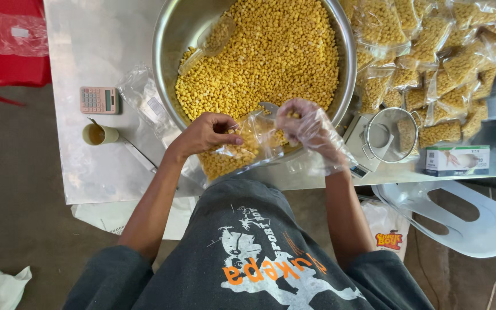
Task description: The person scoops yellow puffed corn snacks from a large metal bowl into clear plastic bags using a scoop. They weigh each filled bag on a digital scale, then place the bag on a heat-sealing machine to close it. The sealed bags are set aside on the table.
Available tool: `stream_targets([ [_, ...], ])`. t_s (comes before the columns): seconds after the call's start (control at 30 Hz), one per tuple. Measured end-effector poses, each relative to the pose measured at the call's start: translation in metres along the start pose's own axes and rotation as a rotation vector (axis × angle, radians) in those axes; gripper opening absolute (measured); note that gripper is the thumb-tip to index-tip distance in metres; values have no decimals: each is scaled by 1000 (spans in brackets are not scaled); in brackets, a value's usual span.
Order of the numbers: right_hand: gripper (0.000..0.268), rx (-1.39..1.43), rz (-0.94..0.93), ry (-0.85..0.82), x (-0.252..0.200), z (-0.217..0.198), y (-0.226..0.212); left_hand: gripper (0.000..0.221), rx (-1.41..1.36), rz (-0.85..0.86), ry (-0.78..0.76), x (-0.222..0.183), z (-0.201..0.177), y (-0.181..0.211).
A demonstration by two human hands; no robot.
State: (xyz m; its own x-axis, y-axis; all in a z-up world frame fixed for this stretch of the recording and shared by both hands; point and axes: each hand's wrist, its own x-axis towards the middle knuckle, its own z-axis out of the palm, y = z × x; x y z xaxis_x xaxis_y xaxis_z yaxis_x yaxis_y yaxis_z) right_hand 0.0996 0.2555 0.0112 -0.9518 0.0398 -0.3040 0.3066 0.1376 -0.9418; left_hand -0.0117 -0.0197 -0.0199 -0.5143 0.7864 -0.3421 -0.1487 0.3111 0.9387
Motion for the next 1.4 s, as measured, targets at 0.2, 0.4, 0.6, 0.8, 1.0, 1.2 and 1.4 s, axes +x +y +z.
stream_targets([
  [0.2, 31, 160, -97, 76, 2, -3, 9, 25, -158, 82, 223, 12, 12, -44],
  [0.4, 29, -19, -157, 127, -28, 24, -18, 26, -405, 240, 367, 30, 43, -70],
  [0.6, 11, -318, -342, 351, -42, 39, -50, 53, -193, 497, 390, 8, 48, 17],
  [0.8, 8, -619, -499, 278, -63, 32, -90, 32, 671, 715, 254, -15, 34, 112],
  [1.0, 11, -540, -539, 274, -71, 27, -95, 18, 801, 641, 122, -6, 45, 121],
  [1.2, 11, -422, -475, 306, -69, 27, -67, 20, 860, 682, 184, -9, 56, 111],
  [1.4, 14, -455, -497, 316, -72, 23, -64, 20, 954, 698, 246, -8, 59, 104],
])
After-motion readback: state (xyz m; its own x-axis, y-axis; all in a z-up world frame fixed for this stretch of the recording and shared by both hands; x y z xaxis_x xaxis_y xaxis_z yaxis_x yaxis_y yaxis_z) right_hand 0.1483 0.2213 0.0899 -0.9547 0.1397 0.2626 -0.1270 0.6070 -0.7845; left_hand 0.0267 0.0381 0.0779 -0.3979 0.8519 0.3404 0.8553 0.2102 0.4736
